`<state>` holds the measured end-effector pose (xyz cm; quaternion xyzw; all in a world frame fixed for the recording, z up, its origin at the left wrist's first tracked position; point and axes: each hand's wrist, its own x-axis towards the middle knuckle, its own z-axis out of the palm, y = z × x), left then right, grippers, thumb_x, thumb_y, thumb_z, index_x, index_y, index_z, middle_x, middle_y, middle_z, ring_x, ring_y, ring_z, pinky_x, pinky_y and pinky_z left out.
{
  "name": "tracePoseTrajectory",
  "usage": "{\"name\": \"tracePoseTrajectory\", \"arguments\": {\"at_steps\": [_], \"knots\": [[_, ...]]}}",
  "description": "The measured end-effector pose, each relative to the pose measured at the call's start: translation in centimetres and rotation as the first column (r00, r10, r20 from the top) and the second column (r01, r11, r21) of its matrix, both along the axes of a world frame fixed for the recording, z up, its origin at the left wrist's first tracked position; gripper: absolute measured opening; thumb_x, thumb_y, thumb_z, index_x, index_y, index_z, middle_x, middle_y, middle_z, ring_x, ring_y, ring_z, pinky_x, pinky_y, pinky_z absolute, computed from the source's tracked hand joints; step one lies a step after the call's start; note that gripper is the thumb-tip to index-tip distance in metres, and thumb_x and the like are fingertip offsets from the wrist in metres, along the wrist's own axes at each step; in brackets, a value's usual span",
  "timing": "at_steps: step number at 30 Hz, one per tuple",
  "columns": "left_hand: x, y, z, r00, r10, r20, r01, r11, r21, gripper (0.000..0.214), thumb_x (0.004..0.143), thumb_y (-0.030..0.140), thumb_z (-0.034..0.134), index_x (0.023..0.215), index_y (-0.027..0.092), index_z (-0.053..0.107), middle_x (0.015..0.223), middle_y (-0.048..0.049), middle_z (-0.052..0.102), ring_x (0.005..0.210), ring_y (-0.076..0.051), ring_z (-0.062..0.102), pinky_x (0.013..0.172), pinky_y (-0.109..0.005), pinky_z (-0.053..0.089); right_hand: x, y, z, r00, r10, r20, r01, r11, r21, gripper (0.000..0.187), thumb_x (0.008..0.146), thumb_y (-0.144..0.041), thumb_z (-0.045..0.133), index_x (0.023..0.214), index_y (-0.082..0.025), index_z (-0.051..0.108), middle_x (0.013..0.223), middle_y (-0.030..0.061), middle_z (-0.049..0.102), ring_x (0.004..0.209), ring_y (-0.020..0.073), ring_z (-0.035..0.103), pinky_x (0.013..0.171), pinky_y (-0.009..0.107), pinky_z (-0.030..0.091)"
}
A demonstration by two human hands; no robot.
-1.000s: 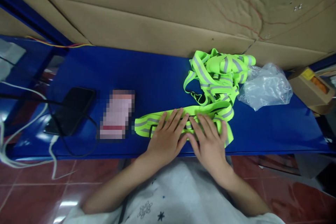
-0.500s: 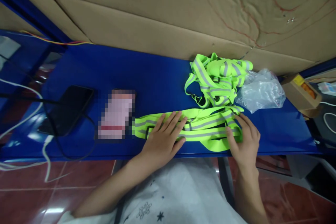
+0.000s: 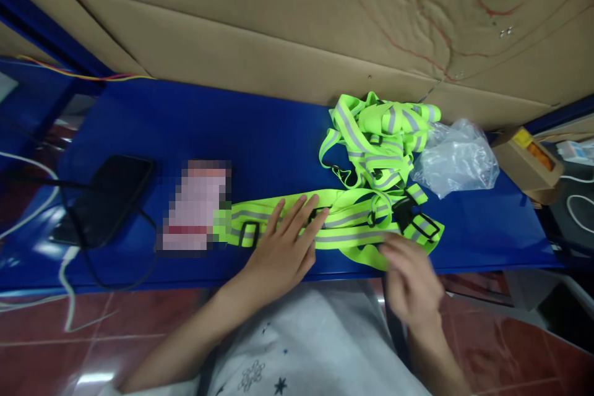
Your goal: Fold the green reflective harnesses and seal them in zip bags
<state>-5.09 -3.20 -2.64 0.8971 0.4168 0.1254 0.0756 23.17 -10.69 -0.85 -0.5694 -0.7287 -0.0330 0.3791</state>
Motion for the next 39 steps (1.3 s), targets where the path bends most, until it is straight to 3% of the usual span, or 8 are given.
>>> {"name": "tracePoseTrajectory", "arguments": {"at_steps": [2,5,9,14,19,26,31,39], "knots": [[0.4,-0.2,-0.1,0.999,-0.05,0.014,0.05,0.999,0.008,0.063,0.106,0.029,0.042,0.166,0.022,0.024,0.174,-0.0095,0.022,0.161,-0.029,0.026,0.131,-0.058,0.026,-2.8,0.7,0.1,0.939,0.333,0.091,-0.312,0.931,-0.188,0.053,0.097,-0.011,0.052,0.148,-0.027,0.053,0.137,0.0104,0.066,0.131,0.0288,0.063,0.106,0.051,0.058],[0.6,-0.3,-0.5,0.998,-0.055,-0.005,0.055,0.999,0.001,0.067,0.106,0.045,0.045,0.166,0.025,0.023,0.174,-0.0111,0.022,0.16,-0.032,0.028,0.128,-0.061,0.03,-5.1,2.6,0.2,0.871,0.442,0.214,-0.311,0.833,-0.458,0.049,0.104,-0.025,0.052,0.153,-0.022,0.048,0.162,0.0125,0.047,0.153,0.0286,0.042,0.124,0.055,0.042],[0.6,-0.2,-0.6,0.999,-0.025,-0.027,0.024,0.999,-0.045,0.066,0.105,0.048,0.047,0.165,0.029,0.027,0.174,-0.01,0.024,0.159,-0.032,0.031,0.127,-0.061,0.032,-3.3,4.3,0.4,0.907,0.276,0.318,-0.064,0.837,-0.543,0.067,0.104,-0.05,0.052,0.163,-0.024,0.034,0.172,0.0162,0.027,0.16,0.0365,0.027,0.12,0.067,0.036],[0.1,0.1,-0.4,0.999,-0.054,0.0,0.054,0.995,-0.086,0.061,0.104,0.045,0.05,0.162,0.034,0.034,0.174,-0.0066,0.026,0.16,-0.029,0.031,0.129,-0.059,0.029,1.3,4.3,0.4,0.933,-0.046,0.357,0.191,0.904,-0.383,0.062,0.106,-0.046,0.047,0.164,-0.029,0.032,0.172,0.014,0.028,0.16,0.0339,0.027,0.126,0.069,0.015],[-0.7,0.0,-0.4,0.994,-0.103,0.024,0.104,0.992,-0.065,0.058,0.104,0.044,0.053,0.159,0.038,0.039,0.172,-0.0055,0.031,0.158,-0.028,0.035,0.129,-0.058,0.031,3.9,4.6,-0.4,0.898,-0.28,0.34,0.396,0.852,-0.343,0.06,0.102,-0.052,0.054,0.157,-0.03,0.047,0.167,0.0151,0.037,0.154,0.0379,0.038,0.119,0.07,0.031],[-1.8,-0.6,-0.5,0.994,-0.107,-0.021,0.107,0.994,-0.026,0.063,0.103,0.051,0.052,0.162,0.037,0.034,0.173,-0.0068,0.029,0.158,-0.029,0.035,0.127,-0.058,0.034,8.5,3.4,0.3,0.863,-0.503,0.049,0.484,0.795,-0.366,0.061,0.095,-0.049,0.065,0.15,-0.026,0.056,0.141,0.0123,0.066,0.128,0.032,0.065,0.107,0.049,0.054],[-2.3,-0.5,-0.6,0.993,-0.113,-0.021,0.113,0.994,-0.006,0.06,0.105,0.05,0.047,0.162,0.036,0.034,0.172,-0.0076,0.031,0.157,-0.028,0.037,0.126,-0.059,0.036,11.1,1.8,-0.6,0.867,-0.498,-0.016,0.42,0.749,-0.513,0.066,0.092,-0.055,0.067,0.149,-0.023,0.057,0.133,0.0134,0.069,0.112,0.0286,0.071,0.099,0.047,0.057],[-1.7,-0.7,-0.2,0.999,-0.04,0.034,0.039,0.999,0.015,0.046,0.103,0.039,0.055,0.148,0.029,0.055,0.166,-0.0117,0.041,0.152,-0.031,0.044,0.125,-0.06,0.036,7.0,1.7,-0.1,0.845,-0.469,0.259,0.523,0.826,-0.211,0.049,0.1,-0.047,0.058,0.138,-0.016,0.065,0.13,0.0169,0.07,0.122,0.0335,0.065,0.106,0.053,0.052]]}}
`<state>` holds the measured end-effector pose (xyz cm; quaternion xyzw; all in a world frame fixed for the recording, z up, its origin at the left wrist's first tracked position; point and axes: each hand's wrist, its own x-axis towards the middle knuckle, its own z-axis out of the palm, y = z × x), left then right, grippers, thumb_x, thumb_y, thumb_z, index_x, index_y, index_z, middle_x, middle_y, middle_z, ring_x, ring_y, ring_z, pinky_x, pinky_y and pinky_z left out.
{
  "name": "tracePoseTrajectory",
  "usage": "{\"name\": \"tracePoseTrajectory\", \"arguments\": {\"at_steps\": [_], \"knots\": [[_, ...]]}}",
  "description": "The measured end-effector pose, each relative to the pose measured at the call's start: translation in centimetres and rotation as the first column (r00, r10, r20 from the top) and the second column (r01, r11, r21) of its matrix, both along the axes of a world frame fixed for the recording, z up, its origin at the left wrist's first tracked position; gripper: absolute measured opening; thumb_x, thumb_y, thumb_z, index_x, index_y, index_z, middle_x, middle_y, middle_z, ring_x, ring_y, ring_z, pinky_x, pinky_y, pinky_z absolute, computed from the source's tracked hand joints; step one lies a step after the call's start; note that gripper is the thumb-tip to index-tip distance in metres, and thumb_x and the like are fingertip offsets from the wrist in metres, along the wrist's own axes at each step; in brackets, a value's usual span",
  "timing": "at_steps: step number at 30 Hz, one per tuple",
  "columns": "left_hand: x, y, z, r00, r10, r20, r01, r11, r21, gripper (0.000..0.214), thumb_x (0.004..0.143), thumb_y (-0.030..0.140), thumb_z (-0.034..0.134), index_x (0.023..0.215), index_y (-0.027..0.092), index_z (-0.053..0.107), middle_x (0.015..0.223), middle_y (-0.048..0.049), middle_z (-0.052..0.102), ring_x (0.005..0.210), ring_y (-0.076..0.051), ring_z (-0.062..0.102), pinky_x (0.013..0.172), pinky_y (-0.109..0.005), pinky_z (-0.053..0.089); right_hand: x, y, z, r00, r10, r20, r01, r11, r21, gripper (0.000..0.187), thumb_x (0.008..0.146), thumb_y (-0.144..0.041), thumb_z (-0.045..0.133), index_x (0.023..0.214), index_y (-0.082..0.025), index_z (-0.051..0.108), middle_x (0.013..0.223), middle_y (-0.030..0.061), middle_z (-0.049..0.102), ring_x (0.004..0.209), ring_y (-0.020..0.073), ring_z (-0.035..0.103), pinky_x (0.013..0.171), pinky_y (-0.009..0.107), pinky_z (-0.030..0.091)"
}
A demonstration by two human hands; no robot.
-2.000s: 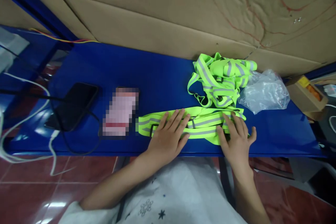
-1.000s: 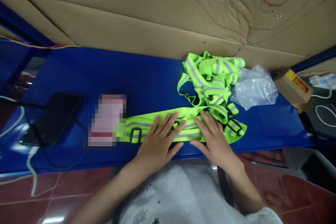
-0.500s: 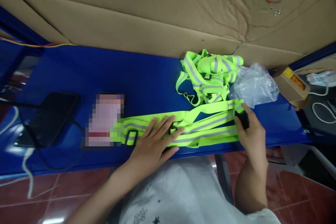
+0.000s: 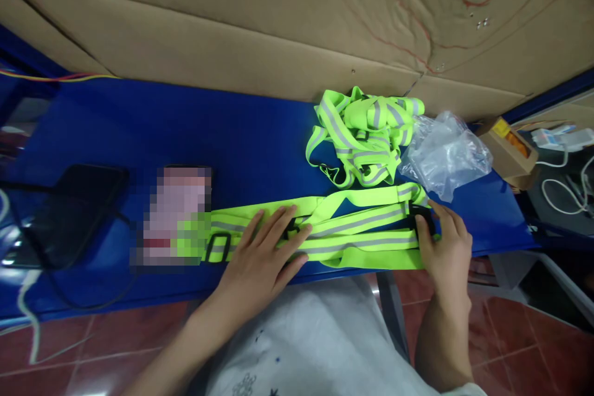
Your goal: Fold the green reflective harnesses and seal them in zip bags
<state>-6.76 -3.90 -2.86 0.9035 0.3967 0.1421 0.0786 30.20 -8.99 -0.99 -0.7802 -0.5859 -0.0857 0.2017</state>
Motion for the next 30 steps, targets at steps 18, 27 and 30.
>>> {"name": "tracePoseTrajectory", "arguments": {"at_steps": [18,27,30], "knots": [[0.6,-0.2,-0.3,0.998,0.067,0.01,-0.067,0.997,-0.043,0.044,0.096,0.02,0.048,0.139,0.016,0.056,0.169,-0.0165,0.034,0.158,-0.036,0.032,0.128,-0.063,0.031,-1.7,-0.9,1.2,0.855,-0.08,-0.512,0.01,0.99,-0.138,0.047,0.097,-0.052,0.062,0.136,-0.027,0.063,0.125,0.0099,0.073,0.111,0.0294,0.072,0.097,0.047,0.057],[0.6,-0.4,-0.4,0.987,0.158,-0.009,-0.158,0.988,-0.002,0.054,0.103,0.038,0.052,0.155,0.026,0.047,0.167,-0.0126,0.039,0.154,-0.033,0.041,0.126,-0.058,0.034,-1.3,-0.8,0.1,0.885,-0.101,-0.455,0.021,0.984,-0.177,0.084,0.089,-0.062,0.069,0.158,-0.026,0.041,0.154,0.0171,0.05,0.125,0.0354,0.062,0.103,0.056,0.053],[0.6,-0.5,-0.4,0.968,0.249,0.031,-0.249,0.968,0.0,0.052,0.1,0.046,0.057,0.147,0.024,0.057,0.163,-0.0147,0.044,0.151,-0.035,0.045,0.125,-0.058,0.035,-1.5,-0.7,-0.2,0.927,-0.105,-0.359,0.024,0.975,-0.223,0.09,0.088,-0.065,0.068,0.16,-0.02,0.039,0.15,0.0201,0.053,0.131,0.0388,0.057,0.109,0.059,0.048]]}}
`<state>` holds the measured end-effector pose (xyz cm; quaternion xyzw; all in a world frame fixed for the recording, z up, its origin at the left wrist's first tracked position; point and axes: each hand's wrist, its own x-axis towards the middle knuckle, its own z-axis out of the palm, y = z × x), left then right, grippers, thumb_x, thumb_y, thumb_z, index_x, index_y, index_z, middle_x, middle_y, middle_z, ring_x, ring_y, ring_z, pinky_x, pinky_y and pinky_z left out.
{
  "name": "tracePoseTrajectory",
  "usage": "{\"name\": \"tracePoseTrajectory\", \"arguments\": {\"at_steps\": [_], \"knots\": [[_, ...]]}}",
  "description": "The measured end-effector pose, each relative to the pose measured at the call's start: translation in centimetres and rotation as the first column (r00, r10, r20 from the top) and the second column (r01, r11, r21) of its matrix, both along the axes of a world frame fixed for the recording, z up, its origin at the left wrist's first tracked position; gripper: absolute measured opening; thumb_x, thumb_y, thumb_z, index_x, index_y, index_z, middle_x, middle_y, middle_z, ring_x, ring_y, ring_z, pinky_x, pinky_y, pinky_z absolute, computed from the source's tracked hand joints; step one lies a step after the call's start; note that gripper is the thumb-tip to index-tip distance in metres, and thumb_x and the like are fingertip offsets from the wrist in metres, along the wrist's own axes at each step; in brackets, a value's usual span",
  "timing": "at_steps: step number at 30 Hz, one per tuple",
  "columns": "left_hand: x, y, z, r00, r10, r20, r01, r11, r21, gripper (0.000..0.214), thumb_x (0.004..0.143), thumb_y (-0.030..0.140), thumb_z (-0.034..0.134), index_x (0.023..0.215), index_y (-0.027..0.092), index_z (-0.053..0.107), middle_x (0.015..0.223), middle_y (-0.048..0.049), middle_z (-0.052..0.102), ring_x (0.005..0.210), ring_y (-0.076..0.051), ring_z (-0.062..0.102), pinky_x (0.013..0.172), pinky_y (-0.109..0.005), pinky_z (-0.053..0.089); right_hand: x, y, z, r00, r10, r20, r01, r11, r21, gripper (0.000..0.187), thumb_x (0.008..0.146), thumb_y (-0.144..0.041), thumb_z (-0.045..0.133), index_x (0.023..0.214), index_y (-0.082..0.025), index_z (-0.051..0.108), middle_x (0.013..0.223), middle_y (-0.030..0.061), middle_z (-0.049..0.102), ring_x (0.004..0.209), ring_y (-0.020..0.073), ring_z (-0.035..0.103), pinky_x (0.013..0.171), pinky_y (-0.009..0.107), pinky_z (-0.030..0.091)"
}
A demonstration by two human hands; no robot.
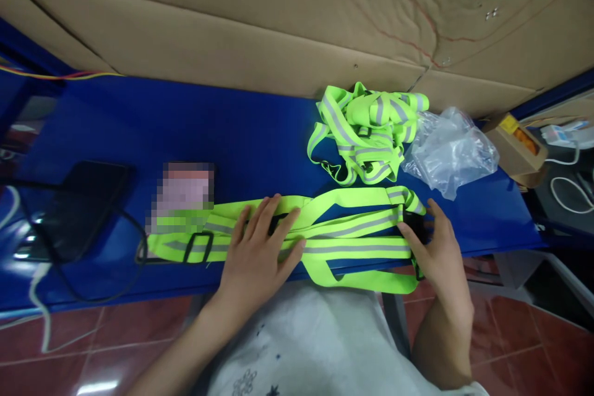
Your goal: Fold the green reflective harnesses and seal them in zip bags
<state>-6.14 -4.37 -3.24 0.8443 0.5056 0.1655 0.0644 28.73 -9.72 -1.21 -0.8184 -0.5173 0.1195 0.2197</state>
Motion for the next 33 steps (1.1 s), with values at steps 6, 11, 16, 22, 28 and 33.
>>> {"name": "tracePoseTrajectory", "arguments": {"at_steps": [6,11,16,22,28,33], "knots": [[-0.1,0.1,0.0,0.997,0.073,0.024,-0.073,0.997,-0.013,0.055,0.1,0.053,0.053,0.146,0.022,0.057,0.164,-0.0156,0.043,0.151,-0.038,0.045,0.124,-0.061,0.034,0.1,0.3,0.6,0.998,-0.059,0.034,0.057,0.997,0.054,0.081,0.085,-0.057,0.073,0.154,-0.022,0.048,0.147,0.0156,0.059,0.132,0.0359,0.058,0.111,0.053,0.048],[0.1,0.0,0.1,0.994,0.104,0.034,-0.104,0.995,-0.006,0.052,0.101,0.046,0.054,0.148,0.023,0.056,0.165,-0.0153,0.043,0.152,-0.036,0.044,0.126,-0.059,0.033,1.0,-0.2,1.9,0.986,-0.151,-0.069,0.157,0.985,0.077,0.079,0.081,-0.055,0.078,0.151,-0.029,0.053,0.125,0.0103,0.07,0.108,0.0322,0.07,0.097,0.05,0.056],[0.3,0.2,0.0,0.996,0.089,0.03,-0.089,0.996,0.005,0.054,0.1,0.044,0.058,0.15,0.024,0.05,0.164,-0.0165,0.043,0.151,-0.037,0.045,0.125,-0.061,0.034,1.1,-0.6,3.0,0.958,-0.003,-0.286,0.021,0.998,0.062,0.081,0.084,-0.052,0.077,0.155,-0.026,0.048,0.113,0.0109,0.072,0.097,0.0301,0.071,0.087,0.049,0.06],[0.7,0.3,1.6,0.981,-0.086,0.177,0.08,0.996,0.044,0.053,0.098,0.027,0.062,0.148,0.02,0.046,0.15,-0.0164,0.058,0.139,-0.031,0.055,0.119,-0.054,0.043,-0.7,0.4,4.1,0.867,0.23,-0.442,-0.212,0.973,0.091,0.086,0.085,-0.046,0.079,0.159,-0.028,0.04,0.118,0.0094,0.074,0.1,0.0279,0.074,0.086,0.042,0.065],[4.6,-0.2,4.2,0.867,-0.464,0.182,0.456,0.886,0.089,0.048,0.099,0.016,0.057,0.145,0.027,0.054,0.145,-0.0098,0.061,0.136,-0.028,0.057,0.116,-0.051,0.048,-2.8,1.5,4.7,0.76,0.495,-0.422,-0.545,0.839,0.003,0.09,0.091,-0.037,0.076,0.165,-0.035,0.025,0.155,0.0089,0.055,0.128,0.0269,0.067,0.101,0.039,0.061],[7.2,0.7,4.4,0.83,-0.535,0.156,0.527,0.845,0.09,0.055,0.101,0.021,0.055,0.153,0.034,0.047,0.153,-0.0127,0.052,0.14,-0.034,0.053,0.11,-0.054,0.052,-3.2,0.8,4.5,0.722,0.611,-0.324,-0.635,0.772,0.041,0.094,0.088,-0.036,0.079,0.165,-0.04,0.024,0.171,0.0053,0.034,0.153,0.029,0.043,0.119,0.043,0.048]]}}
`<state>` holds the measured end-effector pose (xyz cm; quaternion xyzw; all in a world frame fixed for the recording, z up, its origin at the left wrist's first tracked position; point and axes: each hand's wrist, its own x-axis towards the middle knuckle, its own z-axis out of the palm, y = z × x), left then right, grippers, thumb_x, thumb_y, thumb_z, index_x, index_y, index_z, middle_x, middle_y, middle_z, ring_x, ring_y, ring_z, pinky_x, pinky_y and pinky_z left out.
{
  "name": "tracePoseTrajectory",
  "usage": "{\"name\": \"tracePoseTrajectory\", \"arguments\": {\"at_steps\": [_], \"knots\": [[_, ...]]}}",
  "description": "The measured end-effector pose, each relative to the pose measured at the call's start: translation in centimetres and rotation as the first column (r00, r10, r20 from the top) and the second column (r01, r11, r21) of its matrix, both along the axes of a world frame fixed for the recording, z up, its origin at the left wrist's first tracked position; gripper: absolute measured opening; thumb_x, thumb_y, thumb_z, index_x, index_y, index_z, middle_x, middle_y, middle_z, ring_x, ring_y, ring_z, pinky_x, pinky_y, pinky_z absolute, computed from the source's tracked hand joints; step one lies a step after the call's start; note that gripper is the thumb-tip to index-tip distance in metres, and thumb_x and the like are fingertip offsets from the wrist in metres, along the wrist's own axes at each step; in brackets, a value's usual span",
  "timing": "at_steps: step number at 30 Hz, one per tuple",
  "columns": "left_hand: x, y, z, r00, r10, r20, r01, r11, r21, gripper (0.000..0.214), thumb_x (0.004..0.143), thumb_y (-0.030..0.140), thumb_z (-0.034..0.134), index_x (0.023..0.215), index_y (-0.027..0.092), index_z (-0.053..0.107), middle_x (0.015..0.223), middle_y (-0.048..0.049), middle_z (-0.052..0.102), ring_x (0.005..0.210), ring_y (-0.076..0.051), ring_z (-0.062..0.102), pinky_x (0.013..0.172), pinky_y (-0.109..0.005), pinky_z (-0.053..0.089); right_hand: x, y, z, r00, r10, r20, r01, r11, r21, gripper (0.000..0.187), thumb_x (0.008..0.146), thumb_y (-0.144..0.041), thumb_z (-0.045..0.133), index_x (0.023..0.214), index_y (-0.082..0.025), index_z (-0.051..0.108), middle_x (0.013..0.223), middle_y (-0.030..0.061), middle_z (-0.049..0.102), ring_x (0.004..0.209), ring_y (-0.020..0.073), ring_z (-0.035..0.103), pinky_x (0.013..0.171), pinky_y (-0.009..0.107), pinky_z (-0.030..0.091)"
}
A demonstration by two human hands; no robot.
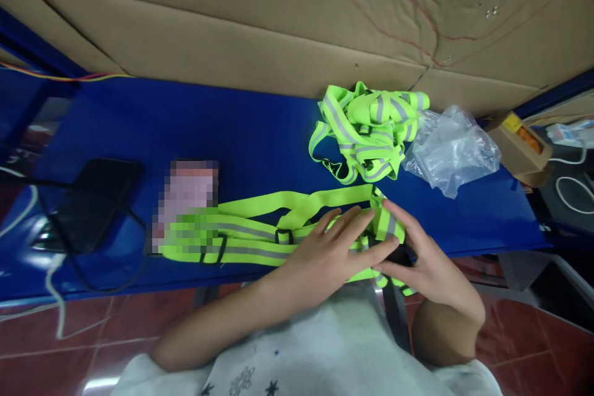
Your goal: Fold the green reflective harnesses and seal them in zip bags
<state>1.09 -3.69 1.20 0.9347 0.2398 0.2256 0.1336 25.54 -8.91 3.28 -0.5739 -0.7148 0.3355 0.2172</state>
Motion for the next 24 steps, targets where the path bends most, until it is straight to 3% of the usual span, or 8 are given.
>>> {"name": "tracePoseTrajectory", "arguments": {"at_steps": [2,4,8,10,14,18,21,24], "knots": [[0.2,0.4,-0.1,1.0,0.02,0.01,-0.02,1.0,-0.003,0.056,0.099,0.017,0.056,0.153,0.03,0.047,0.15,-0.0131,0.054,0.137,-0.031,0.056,0.108,-0.051,0.054,0.1,-0.5,-0.2,0.997,-0.022,-0.076,0.023,1.0,0.014,0.094,0.088,-0.034,0.079,0.165,-0.039,0.025,0.17,0.0064,0.035,0.151,0.0282,0.046,0.119,0.043,0.049],[0.2,0.4,-0.1,0.996,0.077,0.041,-0.077,0.997,-0.004,0.055,0.098,0.014,0.057,0.151,0.027,0.048,0.145,-0.0136,0.058,0.129,-0.03,0.06,0.104,-0.049,0.056,0.2,-0.9,-0.4,0.978,-0.059,-0.202,0.059,0.998,-0.01,0.084,0.093,-0.032,0.074,0.164,-0.037,0.028,0.164,0.0082,0.045,0.14,0.0257,0.058,0.11,0.04,0.056],[0.3,-0.6,0.3,0.952,0.243,0.186,-0.229,0.969,-0.093,0.033,0.098,0.017,0.058,0.131,0.022,0.058,0.115,-0.0098,0.07,0.102,-0.023,0.07,0.085,-0.039,0.061,-0.6,-0.7,-0.9,0.916,-0.2,-0.347,0.19,0.98,-0.065,0.053,0.096,-0.031,0.069,0.146,-0.032,0.052,0.127,0.0066,0.068,0.106,0.0204,0.071,0.083,0.031,0.063],[0.5,-1.2,0.6,0.929,0.291,0.228,-0.257,0.952,-0.169,0.023,0.098,0.027,0.06,0.119,0.02,0.06,0.103,-0.0082,0.072,0.093,-0.022,0.07,0.079,-0.037,0.061,-1.7,-0.1,-1.3,0.86,-0.295,-0.417,0.297,0.953,-0.06,0.037,0.093,-0.031,0.072,0.128,-0.03,0.06,0.107,0.0029,0.068,0.09,0.0167,0.068,0.072,0.026,0.06],[1.1,-1.8,0.5,0.927,0.357,0.114,-0.335,0.926,-0.176,0.045,0.091,0.05,0.068,0.119,0.015,0.059,0.103,-0.0111,0.072,0.091,-0.028,0.071,0.075,-0.044,0.062,-4.5,0.9,-2.2,0.737,-0.421,-0.528,0.485,0.874,-0.021,0.025,0.089,-0.03,0.075,0.103,-0.026,0.054,0.091,-0.0017,0.058,0.076,0.012,0.06,0.066,0.022,0.055],[1.3,-1.2,-0.7,0.894,0.446,0.049,-0.437,0.89,-0.133,0.041,0.094,0.046,0.066,0.119,0.014,0.059,0.107,-0.0133,0.072,0.094,-0.028,0.071,0.078,-0.043,0.06,-6.3,1.0,-3.0,0.751,-0.381,-0.539,0.455,0.89,0.006,0.018,0.096,-0.03,0.068,0.105,-0.024,0.054,0.089,-0.0004,0.056,0.078,0.0126,0.059,0.069,0.024,0.054],[1.2,-0.2,-1.2,0.897,0.439,0.044,-0.419,0.879,-0.229,0.034,0.094,0.04,0.065,0.117,0.016,0.059,0.108,-0.0121,0.07,0.098,-0.029,0.069,0.084,-0.047,0.059,-6.8,0.7,-3.5,0.782,-0.343,-0.52,0.413,0.911,0.021,0.014,0.099,-0.028,0.063,0.109,-0.024,0.054,0.094,0.0014,0.058,0.084,0.0135,0.061,0.072,0.025,0.054],[0.6,0.5,-0.9,0.927,0.354,0.121,-0.253,0.832,-0.493,0.026,0.092,0.033,0.067,0.112,0.019,0.059,0.11,-0.0093,0.066,0.105,-0.026,0.066,0.09,-0.044,0.058,-6.5,-0.1,-3.7,0.819,-0.33,-0.47,0.41,0.909,0.076,0.016,0.099,-0.025,0.062,0.113,-0.026,0.055,0.097,0.0017,0.059,0.087,0.014,0.063,0.073,0.026,0.056]]}}
